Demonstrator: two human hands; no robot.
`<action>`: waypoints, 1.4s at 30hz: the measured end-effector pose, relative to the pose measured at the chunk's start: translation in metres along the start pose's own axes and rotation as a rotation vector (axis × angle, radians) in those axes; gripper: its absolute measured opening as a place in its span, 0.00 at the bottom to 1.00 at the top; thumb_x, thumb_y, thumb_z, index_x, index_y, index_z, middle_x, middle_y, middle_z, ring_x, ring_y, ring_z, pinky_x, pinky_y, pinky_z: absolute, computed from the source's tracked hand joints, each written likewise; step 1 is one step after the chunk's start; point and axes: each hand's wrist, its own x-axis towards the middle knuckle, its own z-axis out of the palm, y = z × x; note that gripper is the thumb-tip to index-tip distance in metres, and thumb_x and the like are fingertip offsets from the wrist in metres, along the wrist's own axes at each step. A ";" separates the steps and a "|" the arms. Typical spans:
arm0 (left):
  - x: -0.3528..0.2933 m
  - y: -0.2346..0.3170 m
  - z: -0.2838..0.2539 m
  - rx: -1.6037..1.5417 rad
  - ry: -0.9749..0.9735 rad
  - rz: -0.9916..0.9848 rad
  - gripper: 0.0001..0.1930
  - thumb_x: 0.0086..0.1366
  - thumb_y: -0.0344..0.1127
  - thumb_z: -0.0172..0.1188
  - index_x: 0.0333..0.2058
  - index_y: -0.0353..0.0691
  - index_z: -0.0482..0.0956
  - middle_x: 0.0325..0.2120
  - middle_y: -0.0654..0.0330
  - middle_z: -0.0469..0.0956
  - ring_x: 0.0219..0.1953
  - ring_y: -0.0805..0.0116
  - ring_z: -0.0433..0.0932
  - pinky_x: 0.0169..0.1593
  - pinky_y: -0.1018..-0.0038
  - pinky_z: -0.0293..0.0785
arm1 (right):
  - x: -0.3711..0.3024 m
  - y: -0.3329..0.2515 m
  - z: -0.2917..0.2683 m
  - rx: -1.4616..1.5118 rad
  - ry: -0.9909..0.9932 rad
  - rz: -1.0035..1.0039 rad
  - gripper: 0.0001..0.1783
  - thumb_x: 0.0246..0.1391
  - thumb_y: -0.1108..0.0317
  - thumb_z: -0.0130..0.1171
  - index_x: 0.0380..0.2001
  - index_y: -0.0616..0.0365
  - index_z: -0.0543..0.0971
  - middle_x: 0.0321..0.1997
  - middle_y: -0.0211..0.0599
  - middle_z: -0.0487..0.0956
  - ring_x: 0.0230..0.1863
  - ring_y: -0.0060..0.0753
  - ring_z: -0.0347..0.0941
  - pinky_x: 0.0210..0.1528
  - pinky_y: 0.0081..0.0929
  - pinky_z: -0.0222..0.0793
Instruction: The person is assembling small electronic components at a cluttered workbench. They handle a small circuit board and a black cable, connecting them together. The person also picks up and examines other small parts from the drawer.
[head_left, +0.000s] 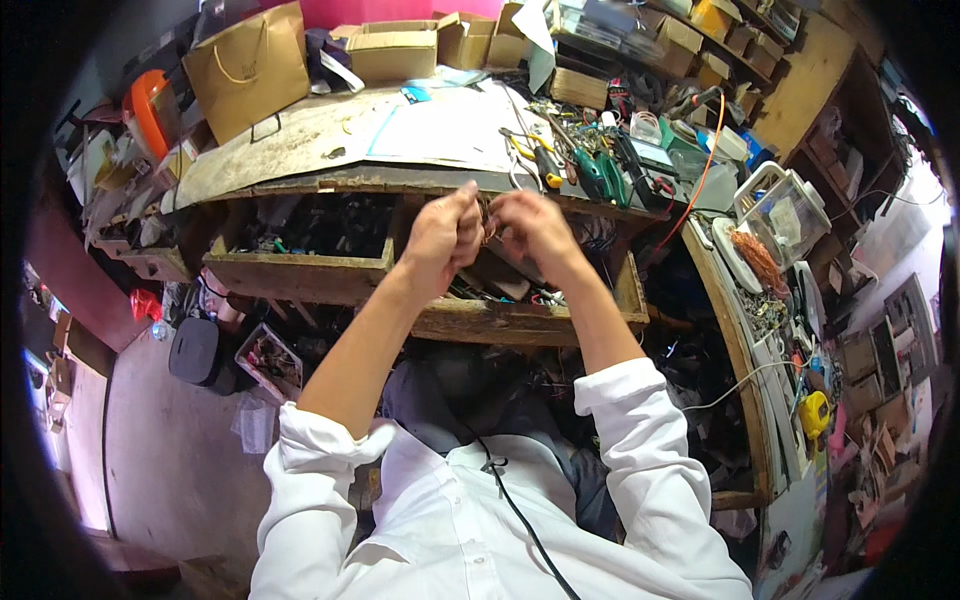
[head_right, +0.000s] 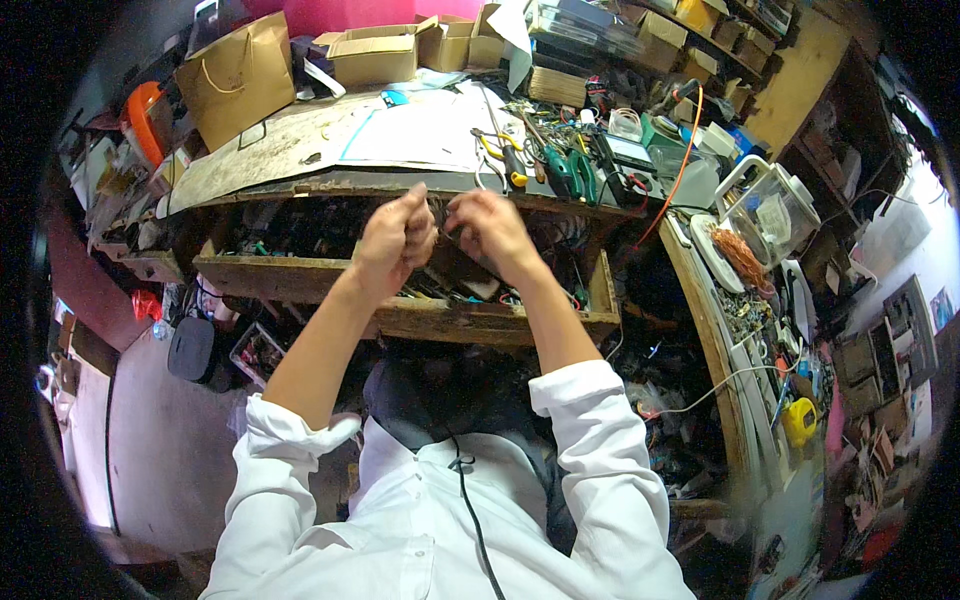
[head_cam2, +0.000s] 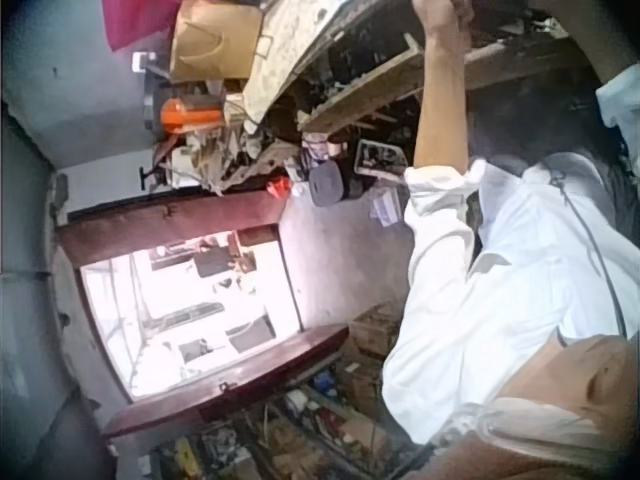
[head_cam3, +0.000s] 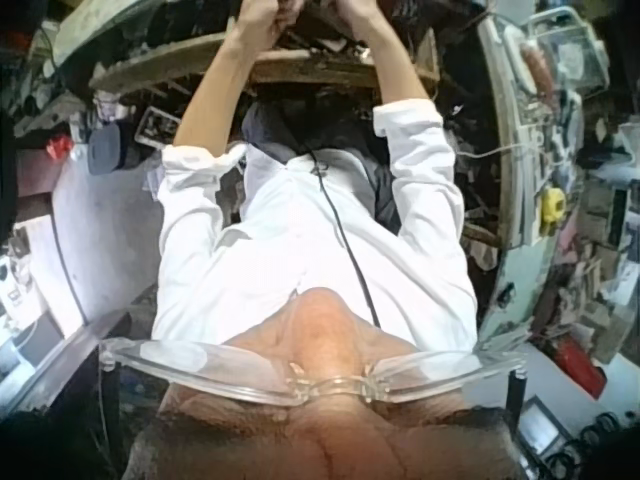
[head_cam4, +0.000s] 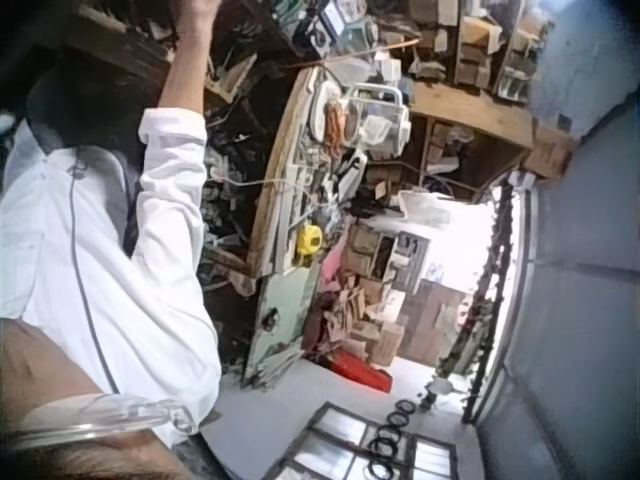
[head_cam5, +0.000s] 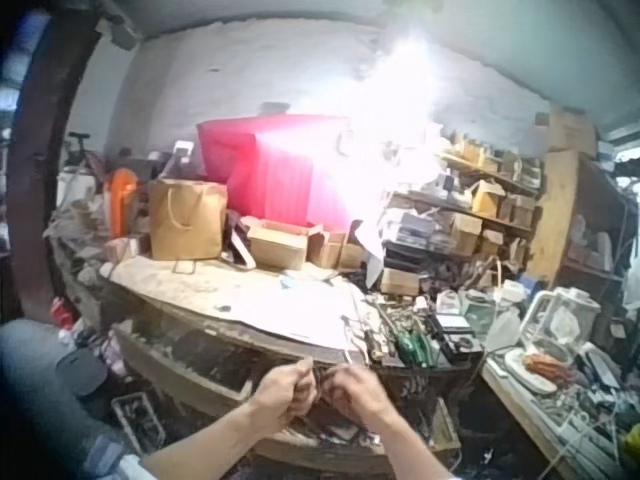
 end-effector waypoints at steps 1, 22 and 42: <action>0.005 0.007 -0.002 -0.032 -0.002 0.048 0.23 0.77 0.49 0.45 0.20 0.50 0.58 0.14 0.73 0.52 0.15 0.79 0.51 0.18 0.78 0.46 | -0.002 0.026 -0.003 -0.099 -0.187 -0.042 0.15 0.61 0.68 0.53 0.50 0.59 0.75 0.35 0.32 0.81 0.28 0.19 0.72 0.27 0.19 0.68; 0.025 0.082 0.037 0.304 -0.005 0.243 0.20 0.74 0.49 0.52 0.23 0.50 0.63 0.16 0.75 0.55 0.16 0.83 0.52 0.18 0.82 0.47 | -0.001 0.007 0.049 -0.170 -0.355 -0.058 0.26 0.62 0.59 0.63 0.58 0.57 0.69 0.44 0.37 0.78 0.29 0.17 0.70 0.27 0.17 0.68; 0.025 0.015 -0.020 0.446 0.198 0.132 0.21 0.75 0.49 0.48 0.34 0.37 0.80 0.24 0.63 0.78 0.24 0.75 0.73 0.29 0.77 0.69 | 0.012 -0.081 0.016 -0.261 -0.154 -0.310 0.28 0.70 0.46 0.48 0.21 0.56 0.71 0.18 0.23 0.67 0.18 0.14 0.60 0.20 0.19 0.57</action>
